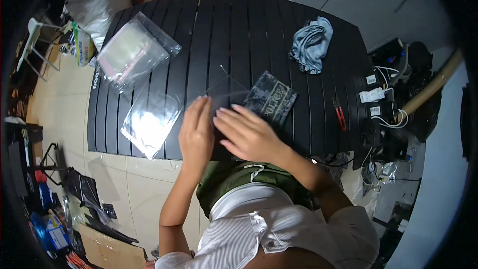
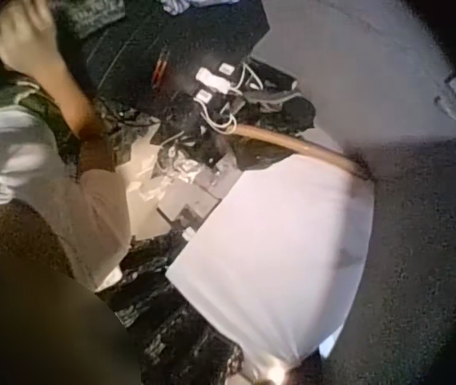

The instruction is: Trimming loose threads from a neck gaiter with scissors, folding it, and placing it into a plastic protective sleeve.

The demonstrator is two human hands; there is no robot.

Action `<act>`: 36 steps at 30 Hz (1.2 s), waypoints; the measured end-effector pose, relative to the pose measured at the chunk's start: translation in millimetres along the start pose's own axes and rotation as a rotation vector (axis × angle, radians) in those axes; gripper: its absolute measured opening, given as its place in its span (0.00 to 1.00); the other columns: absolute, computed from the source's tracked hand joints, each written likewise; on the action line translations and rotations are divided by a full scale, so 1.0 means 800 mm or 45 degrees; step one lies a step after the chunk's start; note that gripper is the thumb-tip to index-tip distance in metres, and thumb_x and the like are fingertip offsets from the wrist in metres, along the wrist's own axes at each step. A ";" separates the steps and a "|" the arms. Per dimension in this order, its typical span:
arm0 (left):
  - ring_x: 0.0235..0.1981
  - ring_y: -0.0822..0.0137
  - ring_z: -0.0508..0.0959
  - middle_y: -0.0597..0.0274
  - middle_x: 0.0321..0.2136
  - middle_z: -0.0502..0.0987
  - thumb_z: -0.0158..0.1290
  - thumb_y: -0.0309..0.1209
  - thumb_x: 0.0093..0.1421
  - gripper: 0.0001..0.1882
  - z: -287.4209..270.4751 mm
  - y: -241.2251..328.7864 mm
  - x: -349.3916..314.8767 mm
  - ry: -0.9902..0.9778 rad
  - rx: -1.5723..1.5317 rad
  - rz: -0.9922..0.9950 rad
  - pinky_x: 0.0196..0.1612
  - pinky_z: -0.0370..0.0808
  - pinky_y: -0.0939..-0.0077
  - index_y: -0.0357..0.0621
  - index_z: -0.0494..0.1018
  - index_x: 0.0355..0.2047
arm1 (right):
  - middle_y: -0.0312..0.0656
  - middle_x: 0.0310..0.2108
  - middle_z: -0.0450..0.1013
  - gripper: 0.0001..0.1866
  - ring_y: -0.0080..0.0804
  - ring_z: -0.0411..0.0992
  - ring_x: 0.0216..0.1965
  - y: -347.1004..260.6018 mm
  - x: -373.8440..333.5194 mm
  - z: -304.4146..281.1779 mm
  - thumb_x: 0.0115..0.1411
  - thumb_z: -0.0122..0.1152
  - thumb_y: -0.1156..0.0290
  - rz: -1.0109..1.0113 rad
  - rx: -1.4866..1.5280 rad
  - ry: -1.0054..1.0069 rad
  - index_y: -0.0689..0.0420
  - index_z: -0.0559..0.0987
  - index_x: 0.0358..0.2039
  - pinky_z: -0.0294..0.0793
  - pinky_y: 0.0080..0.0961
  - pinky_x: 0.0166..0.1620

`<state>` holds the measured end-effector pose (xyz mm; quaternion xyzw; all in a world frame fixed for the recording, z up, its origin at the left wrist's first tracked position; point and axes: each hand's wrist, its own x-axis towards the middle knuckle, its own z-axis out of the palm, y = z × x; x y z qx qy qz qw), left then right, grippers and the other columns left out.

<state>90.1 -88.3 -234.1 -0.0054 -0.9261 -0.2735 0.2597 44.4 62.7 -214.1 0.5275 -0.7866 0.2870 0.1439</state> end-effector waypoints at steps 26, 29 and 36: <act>0.52 0.52 0.64 0.50 0.50 0.63 0.41 0.11 0.50 0.28 0.161 0.029 0.041 0.136 -0.469 -0.119 0.53 0.62 0.68 0.39 0.61 0.53 | 0.44 0.26 0.68 0.14 0.32 0.65 0.32 0.105 -0.085 0.006 0.53 0.59 0.63 1.631 0.247 0.487 0.61 0.69 0.32 0.63 0.24 0.36; 0.51 0.52 0.65 0.51 0.51 0.63 0.40 0.10 0.49 0.29 0.160 0.033 0.045 0.166 -0.508 -0.137 0.52 0.63 0.69 0.40 0.61 0.53 | 0.38 0.29 0.67 0.13 0.23 0.64 0.32 0.106 -0.087 0.009 0.57 0.55 0.68 1.621 0.620 0.690 0.61 0.66 0.38 0.63 0.20 0.36; 0.45 0.56 0.70 0.54 0.44 0.71 0.45 0.11 0.49 0.22 0.124 0.041 0.059 0.168 -0.452 -0.043 0.45 0.68 0.71 0.39 0.69 0.45 | 0.43 0.39 0.71 0.16 0.28 0.69 0.41 0.108 -0.101 0.006 0.53 0.58 0.78 1.518 1.486 1.038 0.64 0.68 0.42 0.67 0.23 0.45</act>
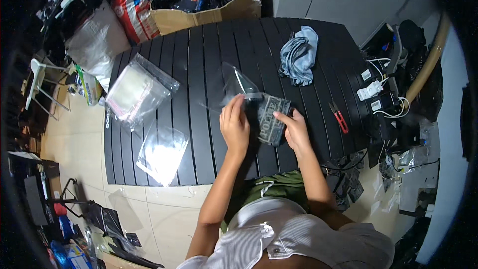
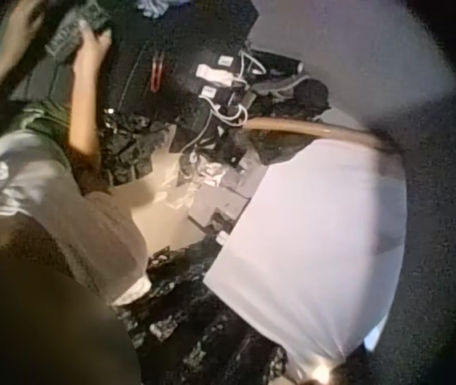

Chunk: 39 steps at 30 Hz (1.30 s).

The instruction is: Trimming loose threads from a neck gaiter with scissors, folding it, and placing it into a plastic protective sleeve.

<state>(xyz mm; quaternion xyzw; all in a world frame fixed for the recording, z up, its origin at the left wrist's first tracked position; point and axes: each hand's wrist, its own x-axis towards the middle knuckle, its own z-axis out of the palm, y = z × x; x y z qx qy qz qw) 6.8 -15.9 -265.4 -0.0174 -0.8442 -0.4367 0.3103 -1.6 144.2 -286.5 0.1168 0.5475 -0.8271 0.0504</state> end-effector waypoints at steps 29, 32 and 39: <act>0.32 0.60 0.70 0.59 0.45 0.70 0.44 0.16 0.43 0.28 -0.025 0.006 0.003 -0.412 0.547 0.478 0.37 0.70 0.72 0.39 0.66 0.50 | 0.50 0.36 0.74 0.15 0.42 0.74 0.37 -0.023 0.058 -0.035 0.55 0.47 0.69 0.889 0.601 -0.581 0.66 0.73 0.39 0.72 0.39 0.45; 0.32 0.61 0.69 0.59 0.45 0.69 0.44 0.17 0.44 0.28 -0.030 0.002 -0.004 -0.454 0.575 0.476 0.37 0.70 0.73 0.38 0.65 0.50 | 0.51 0.37 0.74 0.16 0.43 0.74 0.38 -0.012 0.064 -0.040 0.55 0.46 0.68 0.867 0.713 -0.572 0.67 0.72 0.40 0.72 0.41 0.46; 0.33 0.66 0.68 0.64 0.50 0.66 0.46 0.23 0.46 0.28 -0.032 0.005 -0.018 -0.518 0.720 0.531 0.36 0.68 0.77 0.40 0.64 0.52 | 0.52 0.42 0.72 0.18 0.46 0.72 0.42 0.012 0.062 -0.039 0.58 0.44 0.67 0.736 0.978 -0.520 0.66 0.70 0.45 0.70 0.44 0.49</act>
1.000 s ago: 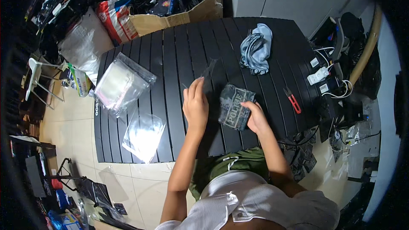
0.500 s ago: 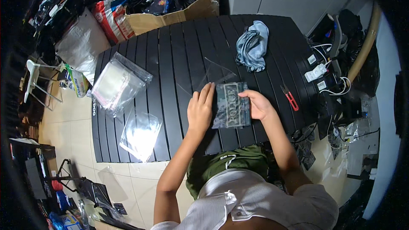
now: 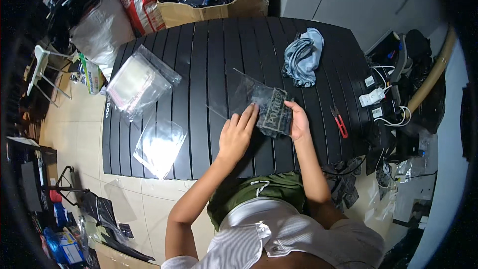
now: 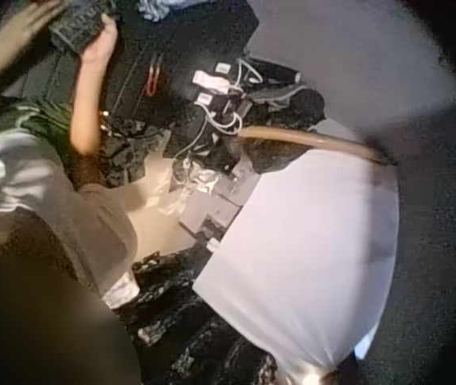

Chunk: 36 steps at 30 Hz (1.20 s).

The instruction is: Trimming loose threads from a neck gaiter with scissors, folding it, and placing it into a plastic protective sleeve.

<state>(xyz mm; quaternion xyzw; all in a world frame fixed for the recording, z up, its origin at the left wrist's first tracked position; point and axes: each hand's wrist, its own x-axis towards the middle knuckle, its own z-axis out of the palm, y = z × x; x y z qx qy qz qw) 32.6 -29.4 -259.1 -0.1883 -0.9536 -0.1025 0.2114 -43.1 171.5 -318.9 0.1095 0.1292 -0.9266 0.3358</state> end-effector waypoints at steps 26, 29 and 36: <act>0.62 0.48 0.50 0.55 0.60 0.53 0.46 0.16 0.40 0.39 -0.023 0.030 -0.016 -0.104 -0.512 -0.203 0.61 0.47 0.50 0.41 0.56 0.58 | 0.48 0.47 0.69 0.20 0.41 0.69 0.48 0.092 -0.021 0.047 0.58 0.44 0.63 -0.289 0.196 -0.031 0.61 0.71 0.47 0.64 0.38 0.54; 0.62 0.50 0.49 0.53 0.60 0.53 0.44 0.14 0.41 0.38 -0.020 0.018 -0.026 -0.117 -0.602 -0.283 0.61 0.45 0.51 0.40 0.55 0.58 | 0.46 0.48 0.69 0.19 0.39 0.67 0.50 0.101 -0.027 0.068 0.57 0.45 0.64 -0.255 0.234 -0.052 0.60 0.71 0.47 0.61 0.36 0.56; 0.62 0.49 0.51 0.55 0.59 0.56 0.46 0.19 0.43 0.35 -0.024 0.019 -0.031 -0.147 -0.695 -0.256 0.61 0.45 0.50 0.41 0.58 0.56 | 0.42 0.47 0.68 0.20 0.36 0.64 0.50 0.120 -0.033 0.049 0.51 0.46 0.76 -0.142 -0.142 0.323 0.61 0.69 0.47 0.57 0.32 0.57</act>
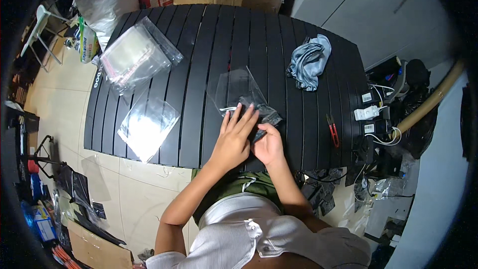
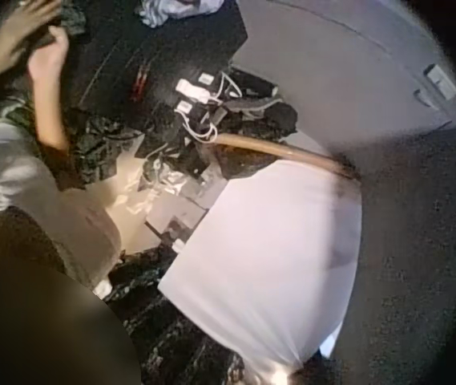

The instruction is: Trimming loose threads from a neck gaiter with scissors, folding it, and placing it into a plastic protective sleeve.

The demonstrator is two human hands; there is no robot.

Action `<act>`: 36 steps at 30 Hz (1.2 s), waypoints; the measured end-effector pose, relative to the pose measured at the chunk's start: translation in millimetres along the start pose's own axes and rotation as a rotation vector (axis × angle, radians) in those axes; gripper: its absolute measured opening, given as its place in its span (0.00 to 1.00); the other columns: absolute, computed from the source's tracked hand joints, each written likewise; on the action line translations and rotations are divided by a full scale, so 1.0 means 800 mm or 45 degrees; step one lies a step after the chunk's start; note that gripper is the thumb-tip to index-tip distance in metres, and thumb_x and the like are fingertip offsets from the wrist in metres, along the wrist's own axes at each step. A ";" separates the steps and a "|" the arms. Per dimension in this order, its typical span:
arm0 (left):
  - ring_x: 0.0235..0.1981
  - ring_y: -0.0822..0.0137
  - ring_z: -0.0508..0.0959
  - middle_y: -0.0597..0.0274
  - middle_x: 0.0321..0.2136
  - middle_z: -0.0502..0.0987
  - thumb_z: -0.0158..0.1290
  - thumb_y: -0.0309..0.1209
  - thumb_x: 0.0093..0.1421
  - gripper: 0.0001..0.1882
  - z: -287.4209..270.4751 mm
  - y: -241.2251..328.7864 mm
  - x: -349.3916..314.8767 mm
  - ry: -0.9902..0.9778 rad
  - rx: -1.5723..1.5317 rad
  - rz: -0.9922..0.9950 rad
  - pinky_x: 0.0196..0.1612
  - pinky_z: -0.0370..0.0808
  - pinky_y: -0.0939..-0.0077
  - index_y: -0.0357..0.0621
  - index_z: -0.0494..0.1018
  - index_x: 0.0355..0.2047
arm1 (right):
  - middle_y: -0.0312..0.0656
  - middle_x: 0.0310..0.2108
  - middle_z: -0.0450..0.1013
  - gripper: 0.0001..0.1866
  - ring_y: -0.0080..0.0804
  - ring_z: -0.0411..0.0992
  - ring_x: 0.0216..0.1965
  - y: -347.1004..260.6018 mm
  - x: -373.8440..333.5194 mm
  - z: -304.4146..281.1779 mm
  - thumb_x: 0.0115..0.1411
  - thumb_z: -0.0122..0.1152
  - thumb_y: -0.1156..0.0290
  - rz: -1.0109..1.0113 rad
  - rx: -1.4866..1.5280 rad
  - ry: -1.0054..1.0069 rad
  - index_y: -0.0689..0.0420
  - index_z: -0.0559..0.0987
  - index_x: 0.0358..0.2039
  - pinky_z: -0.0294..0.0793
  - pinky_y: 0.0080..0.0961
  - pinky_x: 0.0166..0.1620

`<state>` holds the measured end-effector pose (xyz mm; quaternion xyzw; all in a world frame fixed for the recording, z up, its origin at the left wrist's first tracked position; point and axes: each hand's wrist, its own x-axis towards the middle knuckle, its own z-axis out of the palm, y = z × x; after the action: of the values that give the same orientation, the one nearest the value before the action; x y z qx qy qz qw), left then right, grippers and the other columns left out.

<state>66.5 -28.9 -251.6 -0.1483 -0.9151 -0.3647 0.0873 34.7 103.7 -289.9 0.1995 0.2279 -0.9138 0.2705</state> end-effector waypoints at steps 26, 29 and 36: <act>0.62 0.52 0.51 0.58 0.59 0.56 0.46 0.45 0.55 0.30 -0.004 0.019 -0.012 -0.015 0.213 0.132 0.61 0.41 0.46 0.46 0.61 0.55 | 0.42 0.48 0.67 0.18 0.34 0.67 0.48 0.016 -0.014 -0.003 0.63 0.40 0.61 -0.136 -0.221 -0.213 0.56 0.68 0.48 0.67 0.33 0.51; 0.60 0.51 0.56 0.59 0.57 0.60 0.46 0.47 0.55 0.28 -0.003 0.027 -0.013 0.012 0.184 0.203 0.59 0.46 0.45 0.46 0.65 0.53 | 0.42 0.47 0.67 0.19 0.33 0.68 0.46 0.017 -0.003 -0.008 0.63 0.40 0.61 -0.081 -0.189 -0.020 0.57 0.68 0.49 0.67 0.32 0.51; 0.60 0.54 0.54 0.44 0.59 0.51 0.50 0.34 0.54 0.36 0.009 0.012 -0.035 0.767 -1.208 -0.320 0.61 0.50 0.61 0.38 0.47 0.60 | 0.48 0.43 0.70 0.22 0.41 0.69 0.46 -0.005 -0.029 0.027 0.49 0.50 0.83 -0.107 -0.221 -0.250 0.64 0.67 0.48 0.68 0.37 0.51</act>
<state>95.8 -23.2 -258.7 0.0490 -0.5966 -0.7691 0.2241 45.0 104.6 -260.3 0.0751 0.2868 -0.9163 0.2693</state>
